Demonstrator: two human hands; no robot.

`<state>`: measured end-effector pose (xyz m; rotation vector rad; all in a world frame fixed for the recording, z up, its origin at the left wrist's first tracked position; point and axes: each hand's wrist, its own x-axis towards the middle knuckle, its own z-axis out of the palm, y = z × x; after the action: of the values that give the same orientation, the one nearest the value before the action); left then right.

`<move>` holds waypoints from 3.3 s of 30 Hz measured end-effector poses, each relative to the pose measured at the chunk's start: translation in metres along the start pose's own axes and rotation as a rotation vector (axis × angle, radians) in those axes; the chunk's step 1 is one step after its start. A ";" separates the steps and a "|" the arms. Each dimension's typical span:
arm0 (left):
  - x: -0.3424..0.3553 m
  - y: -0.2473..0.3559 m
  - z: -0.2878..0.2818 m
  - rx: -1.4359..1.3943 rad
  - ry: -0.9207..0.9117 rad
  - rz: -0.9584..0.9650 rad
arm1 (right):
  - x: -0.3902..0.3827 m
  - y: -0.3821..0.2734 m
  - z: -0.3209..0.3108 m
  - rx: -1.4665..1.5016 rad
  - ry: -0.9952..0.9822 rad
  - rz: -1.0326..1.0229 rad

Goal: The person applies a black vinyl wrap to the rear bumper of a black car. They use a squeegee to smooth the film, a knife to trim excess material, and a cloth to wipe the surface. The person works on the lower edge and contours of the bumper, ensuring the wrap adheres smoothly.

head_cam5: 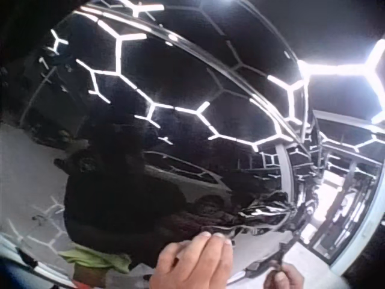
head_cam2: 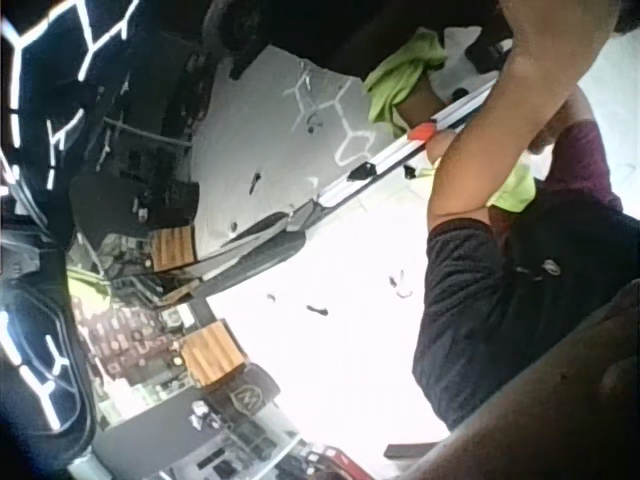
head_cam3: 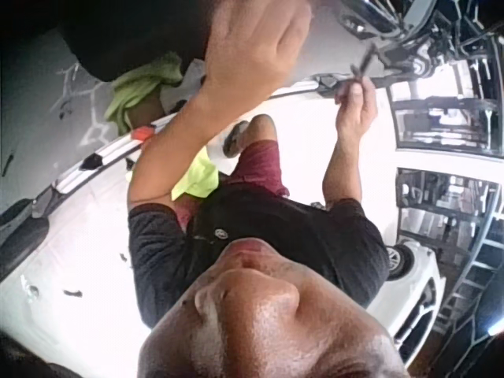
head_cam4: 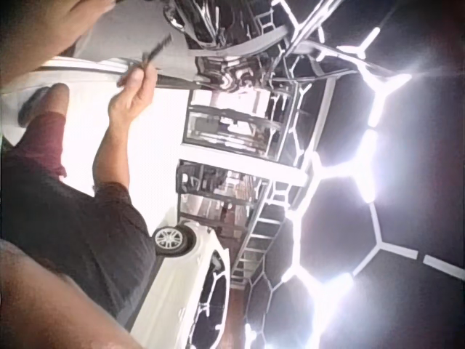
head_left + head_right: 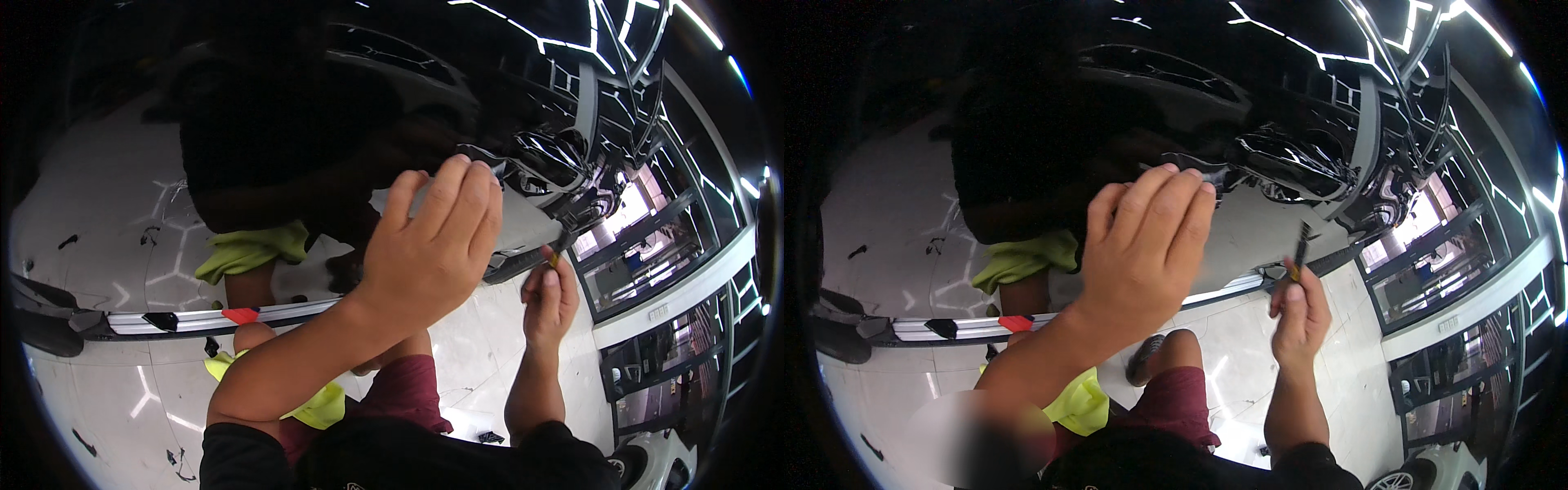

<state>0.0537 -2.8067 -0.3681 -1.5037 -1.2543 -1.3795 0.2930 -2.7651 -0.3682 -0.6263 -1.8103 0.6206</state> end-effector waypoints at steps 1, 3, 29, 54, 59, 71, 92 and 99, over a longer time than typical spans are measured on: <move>0.006 0.002 -0.003 -0.003 0.000 -0.004 | 0.006 -0.003 0.008 -0.004 0.016 -0.005; 0.020 0.016 -0.008 0.019 -0.004 -0.005 | 0.019 -0.015 0.010 -0.067 -0.066 -0.035; 0.118 0.136 -0.023 0.184 0.010 0.101 | 0.055 -0.058 -0.093 0.001 -0.200 -0.235; 0.110 0.158 0.011 0.319 -0.033 0.012 | 0.076 -0.015 -0.105 -0.329 -0.131 -0.567; 0.111 0.157 0.010 0.307 -0.045 -0.002 | 0.079 -0.017 -0.108 -0.360 -0.129 -0.585; 0.111 0.159 0.005 0.267 -0.080 -0.011 | 0.090 -0.014 -0.120 -0.510 -0.091 -0.702; 0.111 0.153 -0.009 0.334 -0.212 0.099 | 0.105 -0.014 -0.133 -0.661 -0.086 -0.855; 0.094 0.162 0.000 0.252 -0.123 -0.059 | 0.103 -0.018 -0.138 -0.486 -0.126 -0.829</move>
<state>0.2049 -2.8320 -0.2602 -1.4015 -1.4993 -1.1304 0.3920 -2.6923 -0.2465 -0.0952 -2.1331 -0.3533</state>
